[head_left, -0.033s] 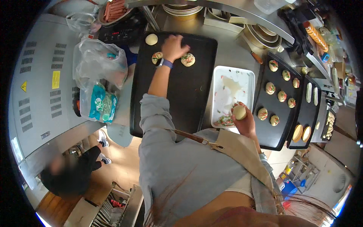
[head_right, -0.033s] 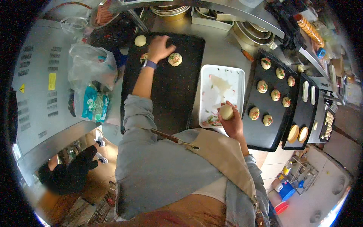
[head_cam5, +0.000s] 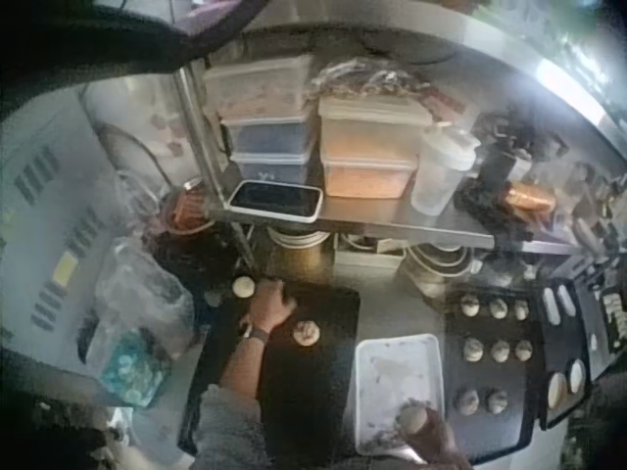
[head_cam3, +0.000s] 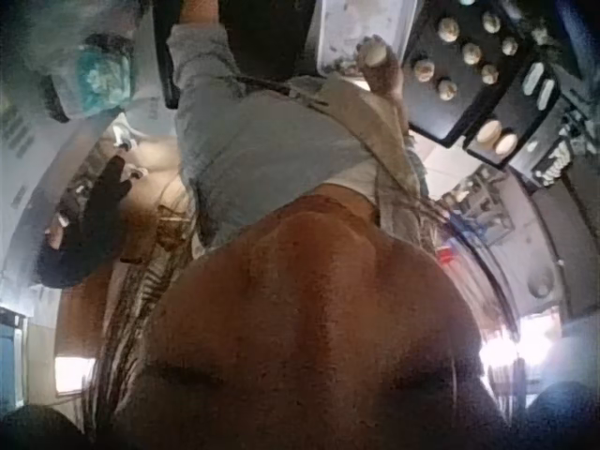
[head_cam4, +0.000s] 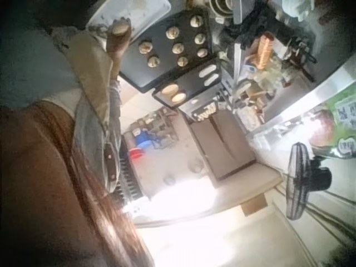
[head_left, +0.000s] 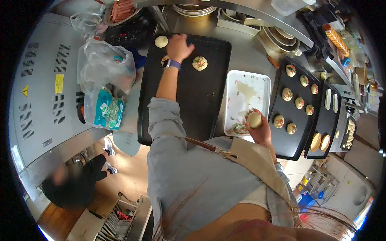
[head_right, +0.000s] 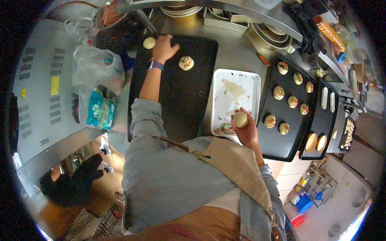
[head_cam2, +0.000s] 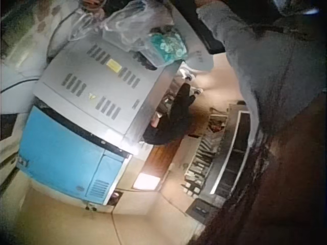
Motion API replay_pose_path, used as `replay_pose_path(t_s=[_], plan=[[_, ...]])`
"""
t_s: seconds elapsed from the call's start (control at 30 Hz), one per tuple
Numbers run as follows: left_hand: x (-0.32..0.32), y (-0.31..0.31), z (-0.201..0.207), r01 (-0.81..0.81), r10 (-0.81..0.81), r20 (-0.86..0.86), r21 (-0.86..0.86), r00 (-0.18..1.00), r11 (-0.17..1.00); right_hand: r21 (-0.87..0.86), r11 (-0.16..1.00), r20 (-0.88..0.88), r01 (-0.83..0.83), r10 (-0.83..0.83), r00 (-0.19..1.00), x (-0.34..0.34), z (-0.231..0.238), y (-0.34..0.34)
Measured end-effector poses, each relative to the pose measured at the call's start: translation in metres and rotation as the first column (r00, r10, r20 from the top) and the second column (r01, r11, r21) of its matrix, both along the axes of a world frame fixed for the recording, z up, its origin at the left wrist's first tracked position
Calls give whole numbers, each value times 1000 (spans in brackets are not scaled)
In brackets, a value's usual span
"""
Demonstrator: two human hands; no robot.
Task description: The person assembles small round food items by placing a colorful vegetable mixture onto dough balls and arranging them on a black tray. The person repeatedly picks up dough, adds filling, and places the items in rows on the tray.
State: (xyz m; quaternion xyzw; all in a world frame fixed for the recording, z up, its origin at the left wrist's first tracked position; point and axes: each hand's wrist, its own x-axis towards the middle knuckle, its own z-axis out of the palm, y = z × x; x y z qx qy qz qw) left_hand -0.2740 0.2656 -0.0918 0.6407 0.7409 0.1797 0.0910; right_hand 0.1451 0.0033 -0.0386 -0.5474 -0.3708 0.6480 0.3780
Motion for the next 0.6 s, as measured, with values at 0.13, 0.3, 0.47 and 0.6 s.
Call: replay_pose_path(t_s=[0.13,0.3,0.47,0.6], plan=[[-38,19,10,-520,500,-172,-103,849,848,-557,812,-487,176,-491,722,8,1,9],[-56,34,-30,-653,641,-142,-271,754,707,-551,824,-554,132,-479,681,8,2,12],[-88,42,-68,-537,528,-103,-98,843,838,-569,812,-508,130,-472,721,9,7,18],[-123,56,-74,-438,537,314,-336,783,834,-435,881,-418,186,-381,824,16,-8,12]])
